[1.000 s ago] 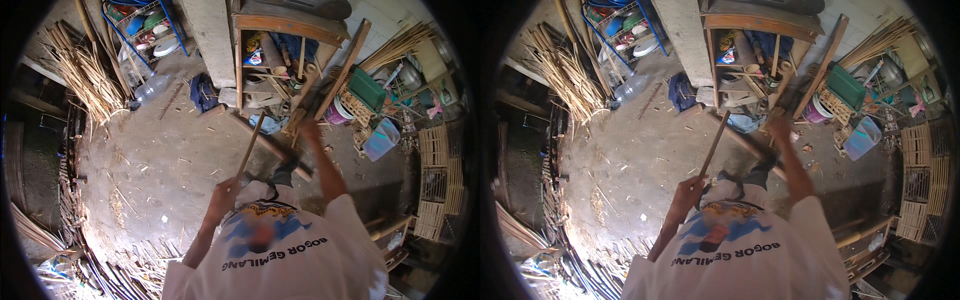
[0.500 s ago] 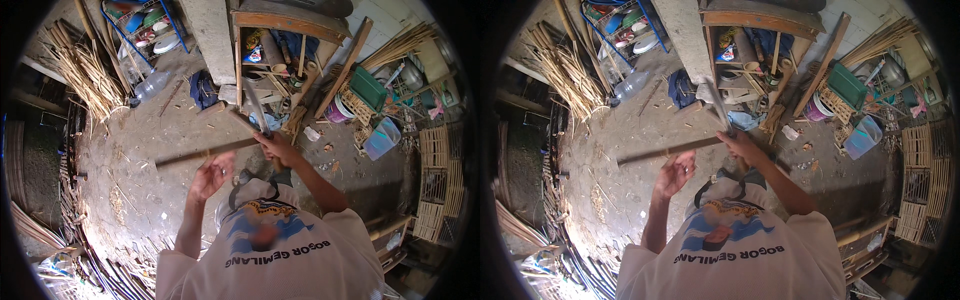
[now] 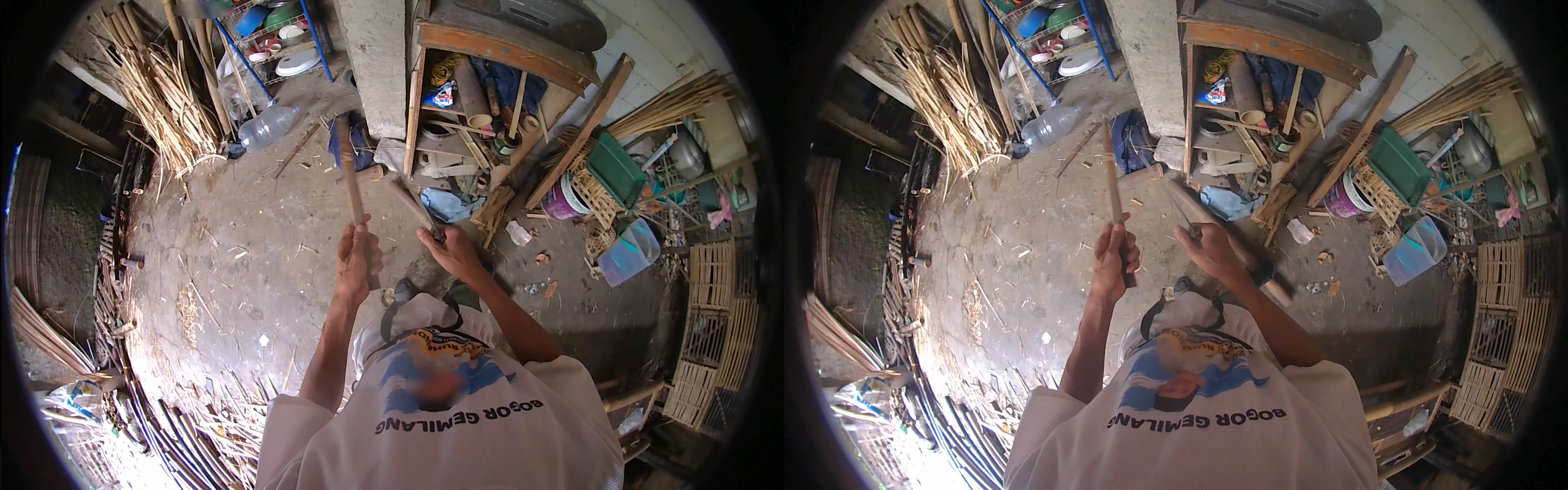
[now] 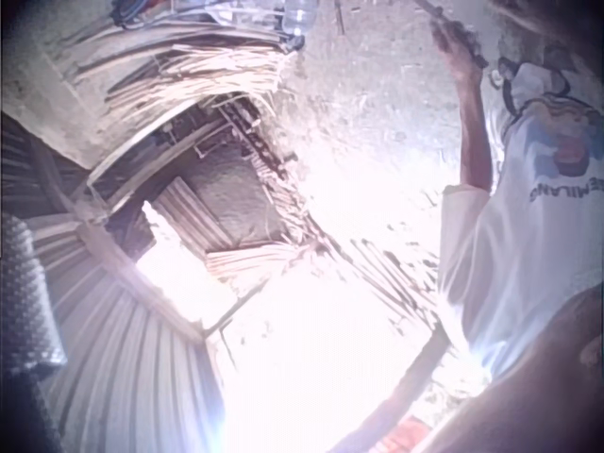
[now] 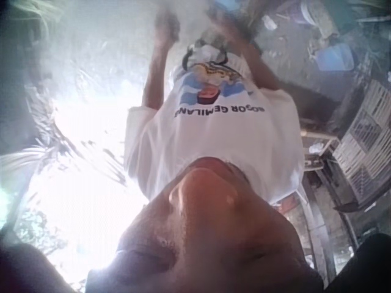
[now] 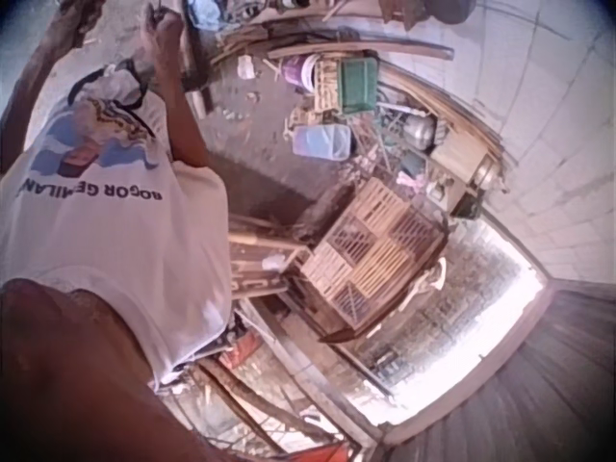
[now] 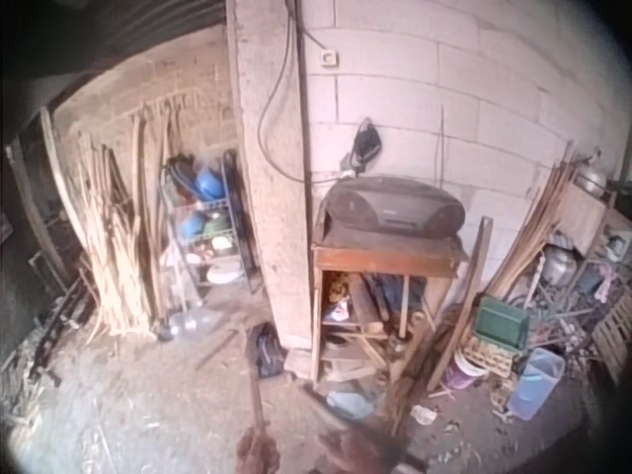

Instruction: The person splits bamboo poles into thin strips using a machete and a wooden wedge. They repeatedly strike the wedge to drive it through the bamboo, then separate the resulting strips. The person also wipes a bamboo pole with a cloth and water.

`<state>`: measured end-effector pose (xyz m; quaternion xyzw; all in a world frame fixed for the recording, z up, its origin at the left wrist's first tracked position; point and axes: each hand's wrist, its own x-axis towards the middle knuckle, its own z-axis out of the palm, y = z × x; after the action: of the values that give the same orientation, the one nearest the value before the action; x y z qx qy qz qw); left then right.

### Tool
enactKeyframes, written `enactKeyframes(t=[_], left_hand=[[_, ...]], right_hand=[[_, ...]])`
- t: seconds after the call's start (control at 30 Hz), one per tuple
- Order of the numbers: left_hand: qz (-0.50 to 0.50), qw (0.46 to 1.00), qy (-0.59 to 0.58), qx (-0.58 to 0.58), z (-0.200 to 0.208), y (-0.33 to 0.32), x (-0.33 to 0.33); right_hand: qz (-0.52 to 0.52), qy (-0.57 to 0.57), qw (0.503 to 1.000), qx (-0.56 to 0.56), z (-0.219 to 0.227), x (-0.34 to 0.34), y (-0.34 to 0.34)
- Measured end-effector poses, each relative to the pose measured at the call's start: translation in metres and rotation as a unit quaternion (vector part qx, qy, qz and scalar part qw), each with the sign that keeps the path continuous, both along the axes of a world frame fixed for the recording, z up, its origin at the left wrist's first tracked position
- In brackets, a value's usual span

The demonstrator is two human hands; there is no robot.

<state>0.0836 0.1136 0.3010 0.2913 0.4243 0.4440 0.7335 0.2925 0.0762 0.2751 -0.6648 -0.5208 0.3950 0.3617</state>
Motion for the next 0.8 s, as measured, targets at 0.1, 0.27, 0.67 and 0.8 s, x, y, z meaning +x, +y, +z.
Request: enactKeyframes(t=[0.1, 0.27, 0.67, 0.8], left_hand=[[-0.055, 0.997, 0.005, -0.046, 0.022, -0.013, 0.009], [-0.121, 0.992, 0.019, -0.037, 0.038, -0.029, 0.024], [-0.185, 0.981, 0.033, -0.040, 0.034, -0.056, 0.008], [-0.210, 0.976, 0.052, -0.037, 0.043, -0.069, 0.007]], right_hand=[[0.045, -0.120, 0.989, 0.079, 0.009, 0.003, 0.002], [0.058, -0.254, 0.964, 0.051, 0.009, -0.004, 0.002], [0.135, -0.358, 0.920, 0.081, -0.015, 0.043, -0.009], [-0.142, -0.227, 0.962, -0.049, -0.044, 0.073, 0.021]])
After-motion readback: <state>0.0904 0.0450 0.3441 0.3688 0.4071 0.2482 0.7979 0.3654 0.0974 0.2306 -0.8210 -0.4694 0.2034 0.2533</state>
